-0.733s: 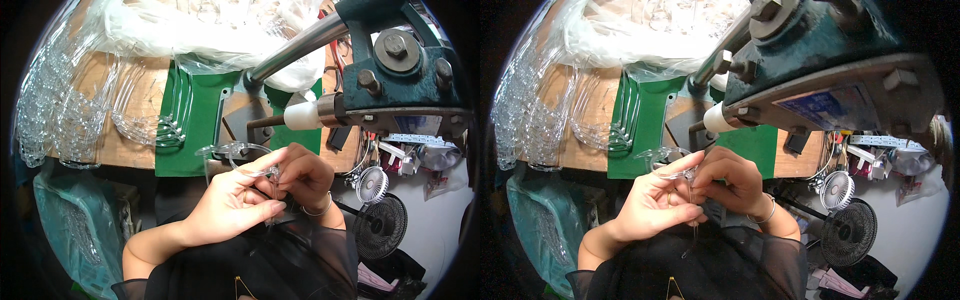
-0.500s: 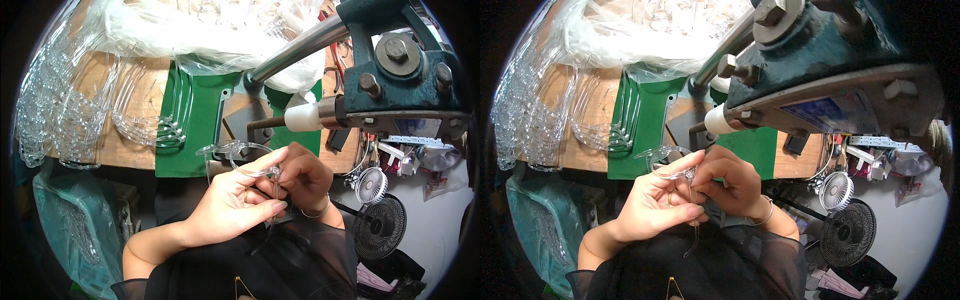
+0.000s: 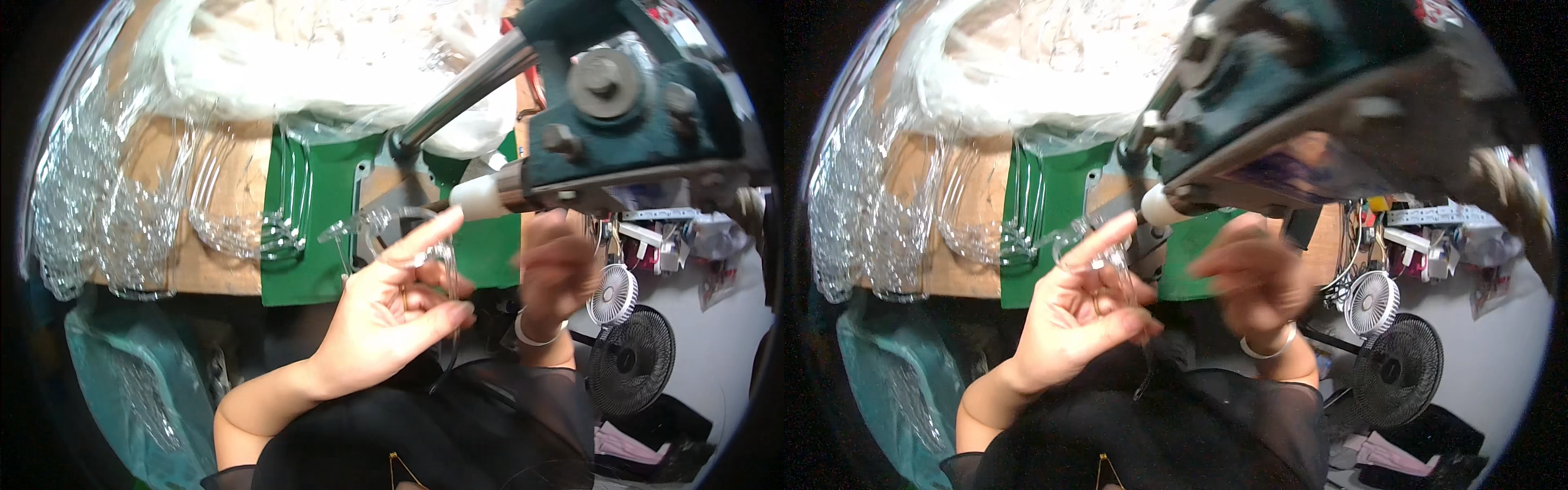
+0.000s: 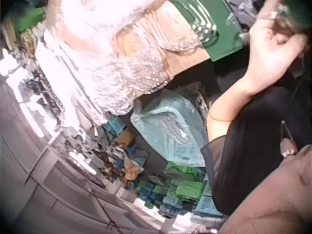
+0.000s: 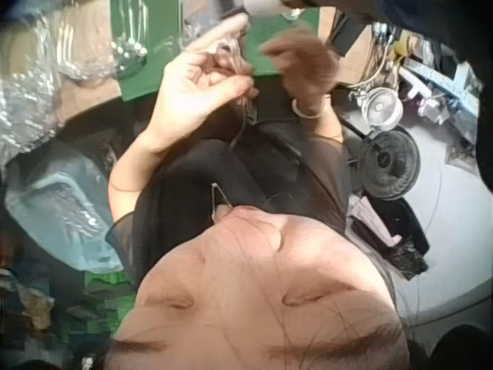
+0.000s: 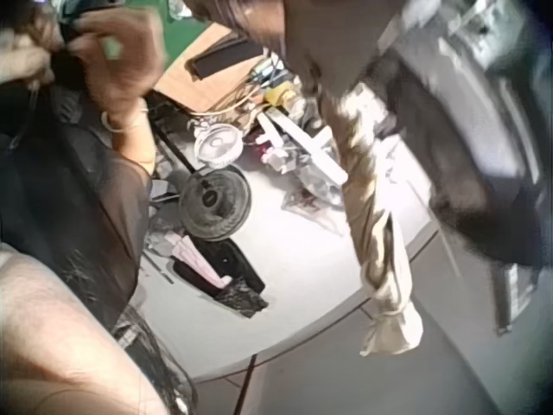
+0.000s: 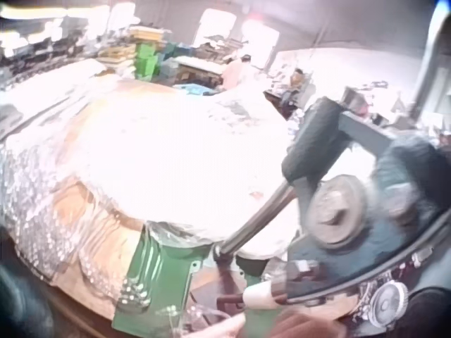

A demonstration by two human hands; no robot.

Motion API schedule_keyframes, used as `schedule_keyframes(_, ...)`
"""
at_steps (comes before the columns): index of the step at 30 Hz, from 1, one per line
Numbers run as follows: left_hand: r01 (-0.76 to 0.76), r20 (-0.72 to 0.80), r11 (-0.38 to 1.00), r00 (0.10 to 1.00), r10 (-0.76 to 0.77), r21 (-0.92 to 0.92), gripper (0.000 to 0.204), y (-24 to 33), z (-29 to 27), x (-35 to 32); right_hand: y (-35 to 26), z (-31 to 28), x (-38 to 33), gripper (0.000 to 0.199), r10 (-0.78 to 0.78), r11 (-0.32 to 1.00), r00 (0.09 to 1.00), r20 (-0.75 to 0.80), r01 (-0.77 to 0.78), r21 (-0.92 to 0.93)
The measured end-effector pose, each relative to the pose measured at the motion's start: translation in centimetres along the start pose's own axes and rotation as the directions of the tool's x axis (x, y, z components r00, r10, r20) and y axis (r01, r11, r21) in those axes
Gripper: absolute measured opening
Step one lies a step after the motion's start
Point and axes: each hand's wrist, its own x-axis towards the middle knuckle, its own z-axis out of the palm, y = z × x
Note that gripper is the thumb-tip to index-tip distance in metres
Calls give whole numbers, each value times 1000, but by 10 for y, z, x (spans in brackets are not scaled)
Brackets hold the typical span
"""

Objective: The person repeatedly picks up clear safety glasses, places them on a vertical spindle of a machine, and removes them. The person handles the glasses one at a time, rotating them in hand and placing them on the table after each cycle.

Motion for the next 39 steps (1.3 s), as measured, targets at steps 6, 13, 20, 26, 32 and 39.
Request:
schedule_keyframes(6,-25,4,996,1000,26,-82,72,7,21,49,-86,-101,78,57,-620,782,747,-241,561,-272)
schedule_keyframes(13,60,22,989,998,-58,-136,71,8,24,51,-101,-51,35,39,-456,869,866,-204,483,105)
schedule_keyframes(20,74,-46,985,996,-82,-154,73,5,27,55,-77,-29,19,41,-596,801,773,-219,590,-101)
schedule_keyframes(26,-171,-50,967,982,184,188,57,2,22,41,-115,-76,45,31,-415,909,904,-101,415,-26)
schedule_keyframes(32,-451,-30,810,868,496,374,28,-3,9,22,-52,-79,24,36,-429,884,851,-302,327,-333)
schedule_keyframes(39,-480,128,847,878,462,230,32,5,-3,14,136,-41,-85,9,414,711,853,-318,-522,-472)
